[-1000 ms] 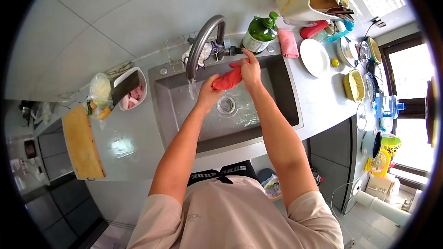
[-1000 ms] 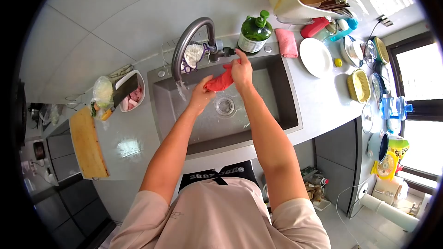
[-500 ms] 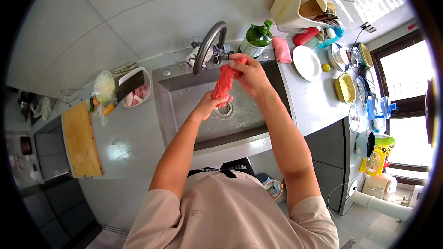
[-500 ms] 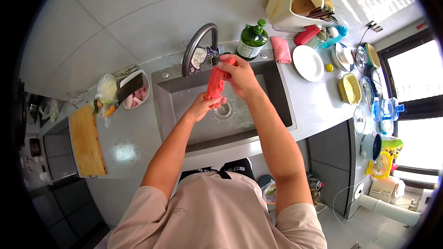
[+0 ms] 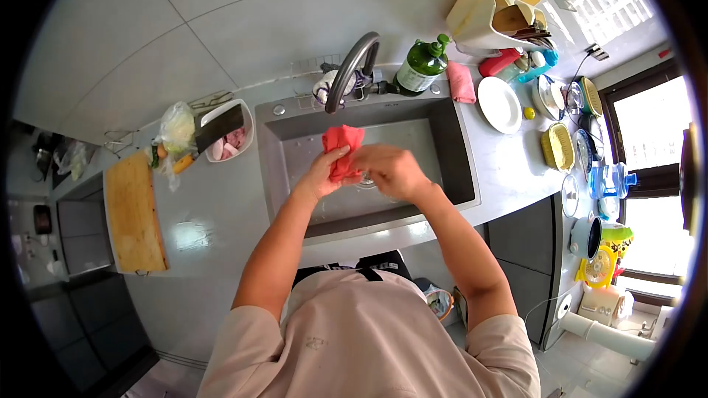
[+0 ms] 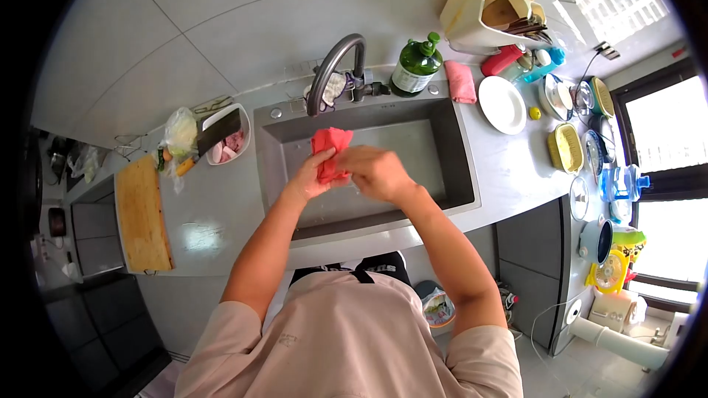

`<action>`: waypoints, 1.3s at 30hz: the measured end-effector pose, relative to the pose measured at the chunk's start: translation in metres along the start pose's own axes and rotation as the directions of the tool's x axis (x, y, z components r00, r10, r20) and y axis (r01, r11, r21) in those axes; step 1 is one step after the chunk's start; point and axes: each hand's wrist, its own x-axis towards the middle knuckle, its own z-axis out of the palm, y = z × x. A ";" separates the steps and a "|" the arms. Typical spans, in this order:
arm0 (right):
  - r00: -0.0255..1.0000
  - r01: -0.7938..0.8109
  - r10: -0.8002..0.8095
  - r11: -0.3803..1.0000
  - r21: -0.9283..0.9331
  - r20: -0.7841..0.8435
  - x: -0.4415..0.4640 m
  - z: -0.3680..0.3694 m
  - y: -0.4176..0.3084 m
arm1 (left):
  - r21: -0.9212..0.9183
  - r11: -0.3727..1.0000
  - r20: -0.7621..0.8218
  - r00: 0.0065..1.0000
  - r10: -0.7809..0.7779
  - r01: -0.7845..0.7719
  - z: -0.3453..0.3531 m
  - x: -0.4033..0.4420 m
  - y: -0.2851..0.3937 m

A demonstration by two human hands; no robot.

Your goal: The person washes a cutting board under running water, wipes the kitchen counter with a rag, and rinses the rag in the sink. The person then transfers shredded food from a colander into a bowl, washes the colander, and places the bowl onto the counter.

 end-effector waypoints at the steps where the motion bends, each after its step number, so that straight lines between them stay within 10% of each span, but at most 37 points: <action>1: 0.997 -0.080 0.079 0.995 -0.058 -0.014 -0.005 -0.008 0.011 | 0.082 0.995 0.048 0.997 -0.052 0.048 -0.006 -0.001 0.007; 9: 0.956 0.091 0.024 0.924 -0.372 0.293 -0.003 0.031 0.058 | 0.557 0.782 0.122 0.904 -0.410 0.279 0.013 0.014 0.023; 12: 0.871 -0.022 0.268 0.859 -0.512 0.412 0.007 0.049 0.081 | 0.907 0.378 -0.159 0.983 -0.097 0.184 0.001 0.038 0.011; 14: 0.846 -0.157 0.397 0.823 -0.546 0.355 0.016 0.065 0.086 | 0.928 -0.365 0.210 0.917 0.341 -0.076 -0.010 0.049 0.004; 17: 0.189 -0.747 0.742 0.534 -0.396 0.644 0.025 0.074 0.112 | 0.790 -0.612 0.299 0.901 0.315 -0.048 0.006 0.040 0.012; 21: 0.361 -0.870 0.709 0.491 -0.055 0.605 -0.001 0.052 0.099 | 0.813 -0.581 0.301 0.887 0.349 -0.047 -0.028 0.051 0.011; 23: 0.940 -0.331 0.338 0.935 -0.130 0.037 -0.023 0.044 0.089 | 0.927 -0.359 0.266 0.871 0.414 -0.112 -0.067 0.064 0.011; 24: 0.941 -0.329 0.336 0.936 -0.126 0.037 -0.028 0.042 0.088 | 0.927 -0.360 0.262 0.871 0.416 -0.107 -0.056 0.057 0.022; 25: 0.993 -0.084 0.104 0.959 -0.272 0.059 -0.033 0.040 0.088 | 0.971 0.181 -0.183 0.974 0.131 0.159 -0.030 0.045 0.038; 26: 0.985 0.163 -0.127 0.900 -0.405 0.114 -0.036 0.039 0.089 | 0.656 0.537 -0.405 0.848 -0.343 0.530 -0.008 0.035 0.049; 29: 0.975 0.206 -0.163 0.913 -0.353 0.147 -0.023 0.044 0.084 | 0.591 0.560 -0.292 0.801 -0.523 0.581 0.033 0.021 0.033; 33: 0.967 0.157 -0.051 0.894 -0.421 0.251 -0.003 0.049 0.102 | 0.692 0.494 -0.270 0.823 -0.499 0.527 0.020 0.028 0.023; 35: 0.921 -0.071 0.235 0.885 -0.460 0.310 0.003 0.065 0.094 | 0.987 -0.135 -0.073 0.990 0.120 0.090 -0.006 0.047 0.013; 37: 0.657 -0.447 0.639 0.758 -0.475 0.400 0.006 0.081 0.092 | 0.915 -0.399 0.002 0.986 0.166 0.065 0.002 0.045 0.014; 38: 0.654 -0.449 0.640 0.757 -0.474 0.404 0.006 0.085 0.095 | 0.773 -0.632 0.086 0.977 0.193 0.057 0.005 0.042 0.013; 39: 0.434 -0.578 0.702 0.698 -0.422 0.565 0.008 0.088 0.100 | 0.774 -0.631 0.083 0.978 0.192 0.058 0.001 0.041 0.010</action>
